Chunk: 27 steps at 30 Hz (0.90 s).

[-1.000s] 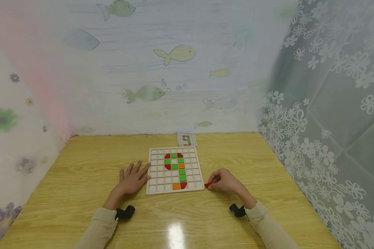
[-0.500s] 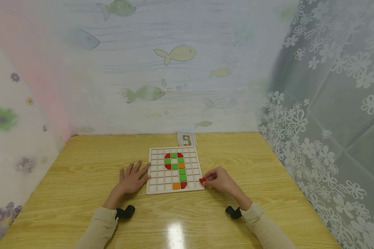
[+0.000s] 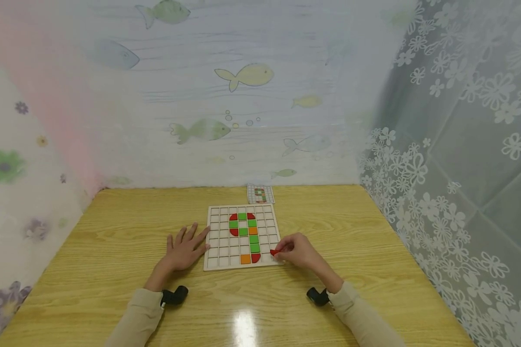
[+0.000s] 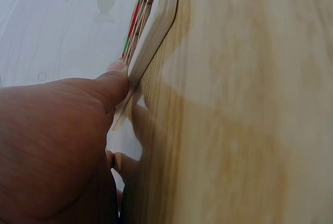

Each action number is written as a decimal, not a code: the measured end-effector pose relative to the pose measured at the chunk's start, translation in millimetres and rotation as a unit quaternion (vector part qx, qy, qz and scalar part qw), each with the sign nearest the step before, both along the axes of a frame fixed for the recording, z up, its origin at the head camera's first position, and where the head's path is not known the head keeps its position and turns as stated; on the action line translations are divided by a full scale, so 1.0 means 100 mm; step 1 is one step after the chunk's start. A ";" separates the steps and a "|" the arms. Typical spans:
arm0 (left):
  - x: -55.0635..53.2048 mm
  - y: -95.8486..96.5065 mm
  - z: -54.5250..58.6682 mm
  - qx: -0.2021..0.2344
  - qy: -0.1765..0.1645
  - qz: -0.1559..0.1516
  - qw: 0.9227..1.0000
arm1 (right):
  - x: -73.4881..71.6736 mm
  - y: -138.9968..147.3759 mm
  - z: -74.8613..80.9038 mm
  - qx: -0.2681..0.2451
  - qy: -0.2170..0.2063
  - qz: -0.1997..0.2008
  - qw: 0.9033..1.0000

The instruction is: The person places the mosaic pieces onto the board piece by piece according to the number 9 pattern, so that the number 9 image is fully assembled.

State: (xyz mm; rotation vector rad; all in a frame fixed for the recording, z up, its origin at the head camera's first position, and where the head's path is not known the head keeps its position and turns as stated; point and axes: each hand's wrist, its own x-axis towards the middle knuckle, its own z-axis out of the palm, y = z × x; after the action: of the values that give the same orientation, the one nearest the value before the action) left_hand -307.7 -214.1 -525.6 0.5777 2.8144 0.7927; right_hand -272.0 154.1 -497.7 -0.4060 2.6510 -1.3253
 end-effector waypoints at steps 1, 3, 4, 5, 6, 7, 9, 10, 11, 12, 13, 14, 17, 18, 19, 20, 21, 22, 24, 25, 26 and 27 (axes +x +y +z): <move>-0.01 0.00 -0.02 0.002 0.000 -0.001 1.000 | 0.00 -0.01 0.00 0.003 0.002 -0.002 1.000; -0.02 -0.02 -0.05 0.004 0.002 -0.003 1.000 | -0.01 -0.03 -0.01 0.008 0.011 -0.005 1.000; -0.03 -0.02 -0.06 0.006 0.004 -0.004 1.000 | -0.02 -0.04 -0.01 0.009 0.013 -0.008 1.000; -0.03 -0.03 -0.07 0.005 0.004 -0.004 1.000 | -0.02 -0.05 -0.01 0.010 0.015 -0.010 1.000; -0.03 -0.03 -0.08 0.009 0.004 -0.006 1.000 | -0.02 -0.07 0.00 0.008 0.014 -0.011 1.000; -0.04 -0.04 -0.08 0.013 0.006 -0.008 1.000 | -0.03 -0.08 0.00 0.003 0.013 -0.011 1.000; -0.03 -0.04 -0.08 0.027 0.007 -0.011 1.000 | -0.04 -0.11 0.01 -0.009 0.009 -0.005 1.000; -0.03 -0.04 -0.08 0.029 0.007 -0.012 1.000 | -0.04 -0.13 0.02 -0.014 0.006 0.001 1.000; -0.03 -0.04 -0.07 0.033 0.005 -0.012 0.999 | -0.05 -0.14 0.01 -0.017 0.006 0.010 1.000; -0.03 -0.04 -0.07 0.033 0.004 -0.012 0.999 | -0.06 -0.16 0.01 -0.021 0.005 0.020 1.000; -0.03 -0.04 -0.08 0.028 0.004 -0.010 1.000 | -0.07 -0.18 0.01 -0.023 0.005 0.029 0.999; -0.04 -0.04 -0.09 0.024 0.001 -0.008 1.000 | -0.07 -0.20 0.00 -0.024 0.008 0.039 0.999; -0.07 -0.06 -0.13 0.005 0.000 -0.004 1.000 | -0.10 -0.26 -0.01 -0.024 0.016 0.064 0.998; -0.08 -0.06 -0.14 -0.001 0.001 -0.002 1.000 | -0.11 -0.29 -0.01 -0.024 0.019 0.071 0.997; -0.09 -0.07 -0.16 -0.003 0.002 -0.002 1.000 | -0.11 -0.31 -0.02 -0.022 0.021 0.075 0.997; -0.10 -0.07 -0.16 -0.003 0.003 -0.001 1.000 | -0.12 -0.33 -0.02 -0.020 0.022 0.078 0.996; -0.11 -0.07 -0.17 -0.002 0.005 -0.002 1.000 | -0.13 -0.36 -0.02 -0.017 0.022 0.081 0.996; -0.11 -0.07 -0.18 0.000 0.005 -0.002 1.000 | -0.13 -0.38 -0.01 -0.014 0.021 0.082 0.996; -0.11 -0.07 -0.18 0.003 0.004 -0.004 1.000 | -0.15 -0.43 -0.01 -0.009 0.024 0.085 0.996; -0.11 -0.07 -0.18 0.005 0.003 -0.004 1.000 | -0.15 -0.46 -0.01 -0.006 0.023 0.085 0.996; -0.11 -0.07 -0.18 0.006 0.002 -0.004 1.000 | -0.16 -0.48 -0.01 -0.005 0.022 0.086 0.996; -0.10 -0.06 -0.17 0.006 0.001 -0.005 1.000 | -0.16 -0.51 -0.01 -0.005 0.021 0.087 0.996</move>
State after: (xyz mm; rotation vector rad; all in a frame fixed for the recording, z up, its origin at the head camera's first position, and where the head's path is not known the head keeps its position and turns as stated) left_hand -318.1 -220.3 -542.6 0.5933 2.8089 0.8096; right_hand -288.0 103.3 -498.3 -0.6571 2.5730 -1.2914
